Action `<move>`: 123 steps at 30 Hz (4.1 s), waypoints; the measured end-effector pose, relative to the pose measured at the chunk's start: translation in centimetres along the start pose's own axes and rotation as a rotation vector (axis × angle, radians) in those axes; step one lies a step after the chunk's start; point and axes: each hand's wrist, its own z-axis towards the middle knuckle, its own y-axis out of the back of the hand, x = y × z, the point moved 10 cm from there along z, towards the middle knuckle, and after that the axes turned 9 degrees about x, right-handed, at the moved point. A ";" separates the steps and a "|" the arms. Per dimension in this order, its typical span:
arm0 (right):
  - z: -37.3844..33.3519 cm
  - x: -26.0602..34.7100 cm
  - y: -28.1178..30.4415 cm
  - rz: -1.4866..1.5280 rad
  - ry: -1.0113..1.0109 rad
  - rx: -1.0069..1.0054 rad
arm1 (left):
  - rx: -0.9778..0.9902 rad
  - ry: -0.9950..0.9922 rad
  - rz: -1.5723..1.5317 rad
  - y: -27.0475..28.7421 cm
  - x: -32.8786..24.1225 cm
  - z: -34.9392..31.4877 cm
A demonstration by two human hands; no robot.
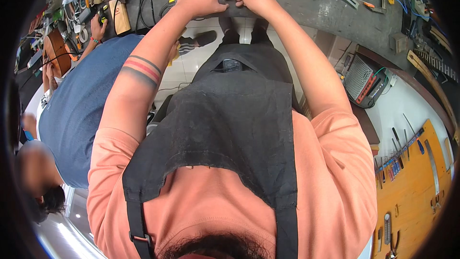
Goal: The person works at a cluttered workbench in a workshop, handling small mechanical components and tools. They pick up a small metal part and a screwdriver, then proceed to manipulate and assemble the parts on the table. The person uses a screwdriver to tighten or adjust a screw on the component while another person works nearby.
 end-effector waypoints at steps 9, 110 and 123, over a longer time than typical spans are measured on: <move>0.8 -0.7 -0.3 -0.007 -0.095 0.038 | -0.025 0.003 0.025 -0.2 0.1 -0.2; -2.3 11.7 2.1 -0.422 0.157 -0.167 | 0.030 0.018 0.004 -1.3 1.3 -0.3; -4.4 17.9 6.7 -0.275 0.576 -0.872 | 0.051 0.041 -0.066 -1.2 1.7 -0.2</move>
